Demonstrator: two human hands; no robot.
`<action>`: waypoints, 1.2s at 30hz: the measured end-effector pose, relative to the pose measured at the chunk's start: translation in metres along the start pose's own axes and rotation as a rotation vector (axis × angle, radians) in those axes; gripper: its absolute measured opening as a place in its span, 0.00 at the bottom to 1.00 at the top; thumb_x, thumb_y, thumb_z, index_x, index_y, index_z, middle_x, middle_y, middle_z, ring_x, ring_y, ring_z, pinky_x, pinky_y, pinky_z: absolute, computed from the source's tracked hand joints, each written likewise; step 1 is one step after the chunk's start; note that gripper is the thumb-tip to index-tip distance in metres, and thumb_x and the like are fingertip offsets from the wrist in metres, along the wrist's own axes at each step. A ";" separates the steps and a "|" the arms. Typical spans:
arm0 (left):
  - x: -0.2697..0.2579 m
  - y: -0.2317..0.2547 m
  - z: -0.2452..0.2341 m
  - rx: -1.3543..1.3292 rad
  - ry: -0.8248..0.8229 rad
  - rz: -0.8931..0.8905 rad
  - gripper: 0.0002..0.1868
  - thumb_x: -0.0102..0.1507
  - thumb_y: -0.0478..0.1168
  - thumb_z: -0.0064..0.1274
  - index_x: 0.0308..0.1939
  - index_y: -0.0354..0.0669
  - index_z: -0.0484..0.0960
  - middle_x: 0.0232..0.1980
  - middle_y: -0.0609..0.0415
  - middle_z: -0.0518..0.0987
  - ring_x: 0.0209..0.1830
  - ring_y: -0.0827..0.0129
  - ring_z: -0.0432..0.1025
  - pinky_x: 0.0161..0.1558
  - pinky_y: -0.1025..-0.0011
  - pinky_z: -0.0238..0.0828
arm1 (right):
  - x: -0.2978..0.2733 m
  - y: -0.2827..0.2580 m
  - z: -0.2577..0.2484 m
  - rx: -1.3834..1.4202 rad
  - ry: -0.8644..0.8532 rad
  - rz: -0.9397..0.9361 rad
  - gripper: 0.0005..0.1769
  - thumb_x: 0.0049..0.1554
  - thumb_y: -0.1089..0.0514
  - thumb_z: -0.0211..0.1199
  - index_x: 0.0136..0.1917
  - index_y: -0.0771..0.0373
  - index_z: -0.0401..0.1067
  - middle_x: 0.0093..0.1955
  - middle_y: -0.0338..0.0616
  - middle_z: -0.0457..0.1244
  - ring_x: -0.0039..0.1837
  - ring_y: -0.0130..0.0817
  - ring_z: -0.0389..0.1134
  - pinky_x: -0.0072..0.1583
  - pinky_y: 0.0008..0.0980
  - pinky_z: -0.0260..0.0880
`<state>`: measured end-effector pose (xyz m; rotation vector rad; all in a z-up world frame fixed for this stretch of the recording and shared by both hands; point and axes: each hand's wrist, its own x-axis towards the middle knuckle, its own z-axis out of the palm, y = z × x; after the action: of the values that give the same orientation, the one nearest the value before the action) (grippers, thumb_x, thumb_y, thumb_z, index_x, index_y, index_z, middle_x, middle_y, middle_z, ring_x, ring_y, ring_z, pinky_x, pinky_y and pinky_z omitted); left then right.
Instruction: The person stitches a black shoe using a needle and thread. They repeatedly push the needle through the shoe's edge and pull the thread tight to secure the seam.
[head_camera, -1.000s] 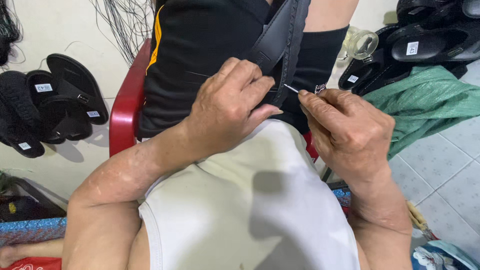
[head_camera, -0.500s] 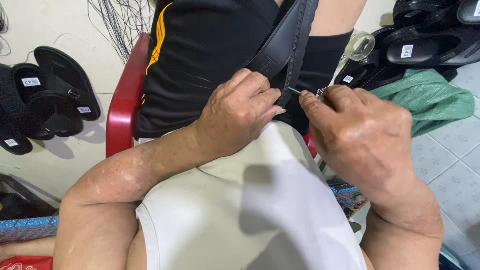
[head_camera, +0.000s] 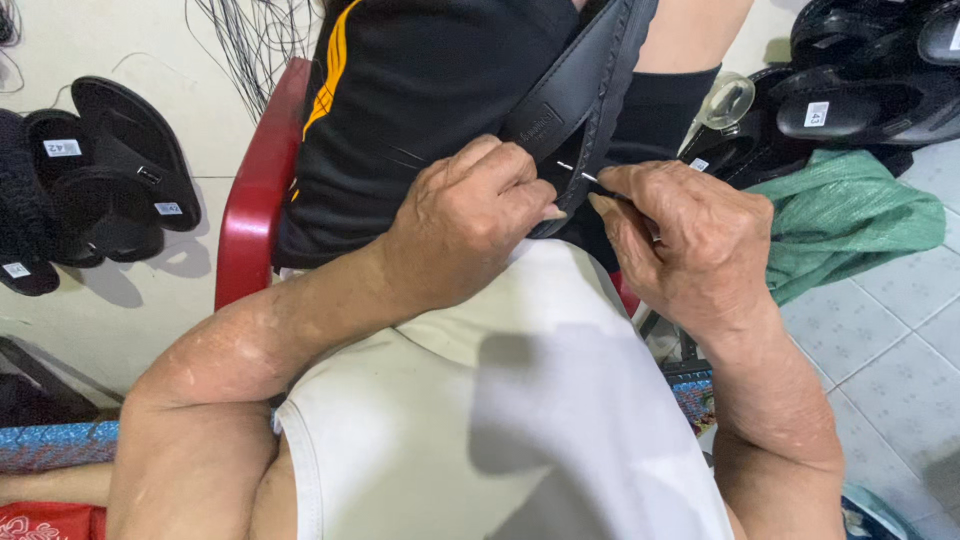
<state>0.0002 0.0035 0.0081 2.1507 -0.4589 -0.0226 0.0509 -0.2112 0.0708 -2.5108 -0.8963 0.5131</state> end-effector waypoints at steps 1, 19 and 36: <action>0.003 0.002 -0.003 -0.001 -0.002 -0.002 0.10 0.68 0.38 0.59 0.34 0.40 0.77 0.36 0.52 0.70 0.34 0.58 0.66 0.29 0.62 0.65 | -0.002 0.001 0.000 0.002 -0.001 0.001 0.02 0.62 0.67 0.67 0.50 0.67 0.75 0.48 0.45 0.72 0.44 0.41 0.72 0.44 0.35 0.67; 0.018 0.015 0.005 -0.520 0.216 -0.364 0.05 0.65 0.28 0.55 0.45 0.31 0.82 0.36 0.47 0.79 0.30 0.67 0.72 0.34 0.73 0.69 | -0.007 0.020 0.008 0.259 0.110 -0.020 0.06 0.64 0.65 0.66 0.49 0.73 0.75 0.47 0.53 0.71 0.44 0.45 0.72 0.44 0.36 0.68; 0.050 0.009 0.000 -0.855 -0.076 -0.943 0.16 0.55 0.36 0.57 0.42 0.43 0.68 0.27 0.55 0.83 0.22 0.76 0.75 0.29 0.79 0.77 | -0.053 0.007 -0.001 -0.063 0.090 0.186 0.07 0.66 0.59 0.60 0.48 0.61 0.76 0.33 0.43 0.60 0.33 0.38 0.60 0.37 0.34 0.56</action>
<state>0.0440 -0.0178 0.0232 1.3365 0.4931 -0.6953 0.0173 -0.2516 0.0785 -2.6669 -0.6595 0.4307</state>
